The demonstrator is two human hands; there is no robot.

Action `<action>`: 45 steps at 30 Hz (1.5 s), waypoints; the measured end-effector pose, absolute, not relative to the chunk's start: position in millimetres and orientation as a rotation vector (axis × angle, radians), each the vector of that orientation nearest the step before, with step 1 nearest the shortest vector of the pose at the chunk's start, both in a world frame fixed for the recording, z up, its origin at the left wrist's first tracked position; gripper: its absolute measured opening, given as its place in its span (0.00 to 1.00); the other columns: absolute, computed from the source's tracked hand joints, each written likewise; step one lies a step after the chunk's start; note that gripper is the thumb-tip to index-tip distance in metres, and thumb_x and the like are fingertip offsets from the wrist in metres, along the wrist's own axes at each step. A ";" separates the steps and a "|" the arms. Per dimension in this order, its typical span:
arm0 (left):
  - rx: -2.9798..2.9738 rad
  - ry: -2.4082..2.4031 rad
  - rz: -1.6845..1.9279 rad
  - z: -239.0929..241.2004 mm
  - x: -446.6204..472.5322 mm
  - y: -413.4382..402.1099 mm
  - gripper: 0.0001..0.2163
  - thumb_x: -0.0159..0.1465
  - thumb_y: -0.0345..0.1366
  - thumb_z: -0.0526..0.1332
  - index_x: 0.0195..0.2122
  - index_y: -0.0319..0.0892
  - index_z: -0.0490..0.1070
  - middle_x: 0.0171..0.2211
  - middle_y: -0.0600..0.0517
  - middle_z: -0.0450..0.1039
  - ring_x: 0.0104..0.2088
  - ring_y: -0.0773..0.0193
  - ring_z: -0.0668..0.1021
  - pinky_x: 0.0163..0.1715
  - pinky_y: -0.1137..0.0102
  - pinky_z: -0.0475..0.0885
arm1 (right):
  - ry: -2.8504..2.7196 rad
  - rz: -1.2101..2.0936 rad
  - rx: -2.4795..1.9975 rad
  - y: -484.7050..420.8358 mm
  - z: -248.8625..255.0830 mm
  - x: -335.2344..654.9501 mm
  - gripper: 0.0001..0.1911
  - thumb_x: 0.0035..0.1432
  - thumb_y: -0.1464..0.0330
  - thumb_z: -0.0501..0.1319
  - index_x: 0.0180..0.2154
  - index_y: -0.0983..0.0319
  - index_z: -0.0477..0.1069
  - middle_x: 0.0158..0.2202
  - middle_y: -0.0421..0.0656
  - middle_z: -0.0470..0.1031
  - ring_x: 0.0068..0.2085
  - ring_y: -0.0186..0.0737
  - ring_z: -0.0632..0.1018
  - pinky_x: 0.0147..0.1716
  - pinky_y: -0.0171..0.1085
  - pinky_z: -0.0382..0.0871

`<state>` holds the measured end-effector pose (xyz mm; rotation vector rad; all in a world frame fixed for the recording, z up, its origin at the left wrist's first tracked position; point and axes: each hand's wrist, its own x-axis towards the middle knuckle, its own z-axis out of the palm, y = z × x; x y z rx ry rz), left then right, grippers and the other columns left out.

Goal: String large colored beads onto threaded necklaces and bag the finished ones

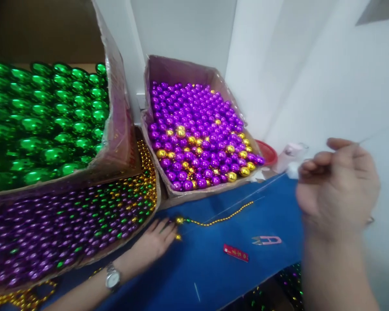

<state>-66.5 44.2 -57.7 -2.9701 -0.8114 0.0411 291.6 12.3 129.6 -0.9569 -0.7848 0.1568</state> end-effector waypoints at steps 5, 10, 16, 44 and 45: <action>-2.966 -0.974 0.069 -61.3 -70.8 45.0 0.29 0.56 0.27 0.55 0.61 0.39 0.55 0.58 0.37 0.62 0.59 0.43 0.63 0.55 0.47 0.58 | -0.810 0.393 -0.777 1.0 121.1 260.5 0.05 0.61 0.68 0.60 0.35 0.61 0.73 0.21 0.36 0.62 0.22 0.28 0.66 0.21 0.33 0.59; -3.111 -0.987 -0.207 -25.8 -59.1 37.2 0.22 0.62 0.34 0.55 0.58 0.44 0.59 0.52 0.42 0.69 0.53 0.50 0.70 0.52 0.55 0.65 | -0.940 0.576 -0.825 -8.9 96.9 231.2 0.08 0.62 0.67 0.58 0.42 0.60 0.72 0.20 0.36 0.62 0.22 0.30 0.67 0.21 0.32 0.62; -3.237 -0.937 -0.828 51.1 -31.8 58.1 0.13 0.65 0.35 0.52 0.49 0.44 0.68 0.40 0.46 0.72 0.41 0.59 0.74 0.43 0.65 0.71 | -0.979 0.769 -0.929 -11.3 61.3 211.9 0.09 0.63 0.65 0.56 0.44 0.60 0.70 0.21 0.37 0.64 0.24 0.31 0.69 0.23 0.32 0.65; -2.996 -0.972 -0.221 75.8 19.3 167.7 0.12 0.56 0.27 0.55 0.41 0.36 0.71 0.35 0.42 0.70 0.36 0.53 0.73 0.37 0.60 0.67 | -1.269 0.768 -1.281 -22.2 24.9 177.3 0.11 0.64 0.63 0.54 0.45 0.59 0.69 0.23 0.37 0.68 0.25 0.33 0.72 0.26 0.33 0.68; -3.007 -0.986 -0.344 78.8 15.7 161.3 0.12 0.58 0.28 0.55 0.43 0.36 0.70 0.38 0.41 0.70 0.39 0.53 0.73 0.39 0.60 0.67 | -1.295 0.771 -1.291 -24.0 24.0 177.1 0.11 0.65 0.63 0.54 0.45 0.59 0.69 0.24 0.37 0.68 0.26 0.33 0.72 0.27 0.33 0.68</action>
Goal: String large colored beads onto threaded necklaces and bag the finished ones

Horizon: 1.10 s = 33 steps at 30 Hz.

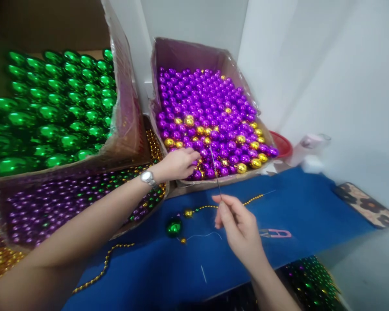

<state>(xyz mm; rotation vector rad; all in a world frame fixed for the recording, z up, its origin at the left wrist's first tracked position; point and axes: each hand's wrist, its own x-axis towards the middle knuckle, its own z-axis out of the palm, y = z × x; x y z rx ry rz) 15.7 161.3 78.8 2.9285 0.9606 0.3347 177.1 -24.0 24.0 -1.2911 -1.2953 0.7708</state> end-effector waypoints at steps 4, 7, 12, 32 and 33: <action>2.223 0.873 0.954 84.2 -10.4 125.0 0.13 0.63 0.35 0.56 0.48 0.40 0.68 0.42 0.46 0.71 0.39 0.60 0.73 0.40 0.65 0.69 | -1.385 0.793 -1.346 -31.0 13.1 174.7 0.12 0.65 0.64 0.53 0.46 0.59 0.69 0.24 0.38 0.69 0.25 0.34 0.73 0.26 0.32 0.68; 1.526 0.818 1.057 74.1 -35.2 100.0 0.14 0.61 0.36 0.59 0.48 0.41 0.69 0.42 0.48 0.71 0.36 0.64 0.74 0.35 0.69 0.72 | -1.471 0.784 -1.389 -33.8 1.5 168.5 0.13 0.65 0.64 0.52 0.45 0.60 0.70 0.22 0.38 0.69 0.23 0.34 0.73 0.24 0.31 0.67; 0.872 0.721 1.051 48.0 -67.6 78.8 0.11 0.63 0.34 0.58 0.46 0.42 0.69 0.38 0.49 0.73 0.34 0.66 0.76 0.33 0.72 0.73 | -1.689 0.662 -1.363 -34.1 -12.1 154.3 0.10 0.64 0.66 0.53 0.43 0.59 0.71 0.32 0.42 0.76 0.32 0.39 0.78 0.32 0.33 0.71; 0.383 0.718 1.209 24.1 -72.7 58.1 0.04 0.61 0.31 0.60 0.36 0.36 0.70 0.38 0.44 0.77 0.41 0.54 0.79 0.43 0.64 0.76 | -1.936 0.507 -1.175 -35.9 -36.0 133.8 0.12 0.64 0.73 0.52 0.46 0.59 0.68 0.39 0.44 0.77 0.39 0.38 0.79 0.40 0.34 0.72; 0.383 0.720 1.213 24.2 -72.5 57.5 0.04 0.61 0.31 0.60 0.36 0.36 0.70 0.38 0.44 0.77 0.41 0.53 0.79 0.43 0.64 0.76 | -1.939 0.502 -1.179 -35.9 -36.5 133.7 0.12 0.64 0.73 0.52 0.46 0.59 0.68 0.39 0.44 0.77 0.39 0.38 0.79 0.39 0.34 0.72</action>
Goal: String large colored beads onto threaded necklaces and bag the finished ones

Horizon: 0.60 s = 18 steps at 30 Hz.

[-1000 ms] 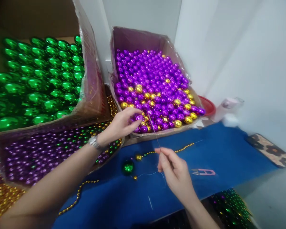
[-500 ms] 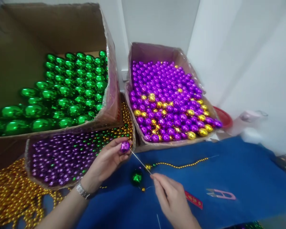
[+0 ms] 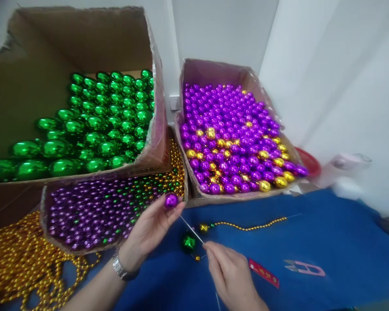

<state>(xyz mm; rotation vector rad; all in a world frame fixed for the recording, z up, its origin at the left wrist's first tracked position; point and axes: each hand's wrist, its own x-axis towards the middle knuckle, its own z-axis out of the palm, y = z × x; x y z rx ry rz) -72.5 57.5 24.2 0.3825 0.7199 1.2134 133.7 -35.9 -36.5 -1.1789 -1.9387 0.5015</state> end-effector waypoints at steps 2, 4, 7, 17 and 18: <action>0.394 0.719 1.216 24.4 -72.5 56.1 0.04 0.61 0.32 0.61 0.36 0.36 0.70 0.38 0.44 0.77 0.42 0.53 0.79 0.43 0.64 0.76 | -1.945 0.493 -1.185 -35.3 -37.2 133.5 0.12 0.64 0.73 0.52 0.46 0.59 0.69 0.38 0.44 0.77 0.39 0.38 0.79 0.40 0.34 0.72; 0.411 0.719 1.216 24.0 -72.8 54.5 0.05 0.61 0.32 0.61 0.36 0.37 0.70 0.38 0.45 0.76 0.43 0.52 0.79 0.44 0.63 0.75 | -1.947 0.482 -1.189 -34.7 -38.2 133.0 0.12 0.64 0.74 0.52 0.46 0.60 0.69 0.38 0.43 0.77 0.39 0.38 0.79 0.40 0.34 0.72; 0.441 0.718 1.214 22.5 -74.0 52.7 0.05 0.61 0.32 0.61 0.37 0.37 0.70 0.38 0.46 0.76 0.44 0.52 0.78 0.46 0.63 0.74 | -1.951 0.458 -1.193 -34.4 -40.0 132.4 0.12 0.63 0.74 0.52 0.46 0.60 0.69 0.39 0.43 0.78 0.38 0.37 0.79 0.40 0.34 0.72; 0.580 0.766 1.219 26.0 -71.7 44.8 0.07 0.62 0.33 0.60 0.41 0.41 0.66 0.39 0.49 0.75 0.43 0.55 0.78 0.45 0.63 0.73 | -1.986 0.405 -1.207 -33.9 -39.8 131.7 0.13 0.63 0.74 0.52 0.48 0.59 0.68 0.35 0.42 0.77 0.37 0.38 0.79 0.39 0.35 0.74; 0.591 0.768 1.214 26.1 -71.0 44.1 0.07 0.62 0.34 0.61 0.41 0.41 0.66 0.39 0.49 0.74 0.43 0.55 0.78 0.45 0.63 0.73 | -1.984 0.402 -1.212 -34.3 -39.3 131.3 0.13 0.63 0.74 0.52 0.48 0.59 0.68 0.35 0.42 0.77 0.37 0.38 0.79 0.39 0.35 0.74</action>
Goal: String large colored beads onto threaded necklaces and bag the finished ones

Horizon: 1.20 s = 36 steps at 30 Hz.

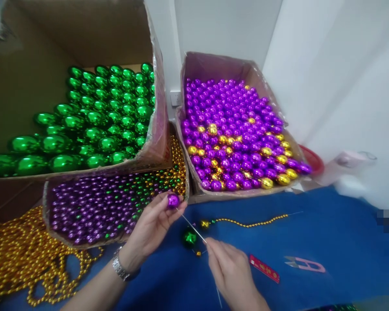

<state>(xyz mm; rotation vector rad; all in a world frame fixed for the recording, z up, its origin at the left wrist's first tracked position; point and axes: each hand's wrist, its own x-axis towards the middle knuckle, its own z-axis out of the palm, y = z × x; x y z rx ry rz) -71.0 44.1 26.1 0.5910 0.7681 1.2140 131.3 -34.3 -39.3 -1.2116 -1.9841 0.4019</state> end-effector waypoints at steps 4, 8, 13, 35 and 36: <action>0.648 0.772 1.228 25.3 -74.5 46.6 0.08 0.62 0.34 0.60 0.42 0.42 0.68 0.41 0.49 0.73 0.43 0.57 0.78 0.45 0.62 0.73 | -2.004 0.387 -1.217 -35.5 -37.5 134.1 0.13 0.63 0.74 0.52 0.48 0.60 0.68 0.35 0.43 0.77 0.37 0.39 0.79 0.40 0.36 0.73; 0.772 0.813 1.252 22.7 -86.4 52.7 0.11 0.62 0.33 0.60 0.47 0.43 0.69 0.43 0.50 0.70 0.40 0.63 0.76 0.44 0.65 0.73 | -1.989 0.336 -1.218 -33.8 -35.3 143.0 0.12 0.63 0.74 0.53 0.48 0.60 0.68 0.37 0.44 0.78 0.37 0.39 0.79 0.37 0.36 0.74; 0.999 0.887 1.127 17.3 -95.3 51.3 0.15 0.61 0.33 0.62 0.49 0.44 0.68 0.46 0.48 0.68 0.41 0.64 0.73 0.43 0.66 0.73 | -1.989 0.301 -1.195 -32.2 -30.9 146.1 0.13 0.63 0.74 0.54 0.49 0.60 0.67 0.37 0.44 0.78 0.36 0.39 0.79 0.36 0.37 0.73; 1.102 0.964 1.103 20.4 -100.6 50.6 0.17 0.56 0.33 0.66 0.48 0.42 0.72 0.46 0.46 0.73 0.43 0.63 0.75 0.43 0.71 0.71 | -2.137 0.223 -1.260 -33.6 -29.9 153.6 0.14 0.64 0.73 0.51 0.48 0.63 0.70 0.36 0.47 0.77 0.36 0.42 0.79 0.37 0.39 0.74; 1.094 0.959 1.105 20.0 -100.3 50.2 0.17 0.56 0.33 0.66 0.48 0.42 0.72 0.46 0.46 0.73 0.43 0.62 0.75 0.44 0.71 0.71 | -2.140 0.225 -1.260 -33.7 -30.4 153.4 0.14 0.64 0.73 0.51 0.48 0.62 0.70 0.36 0.47 0.77 0.37 0.42 0.79 0.37 0.39 0.73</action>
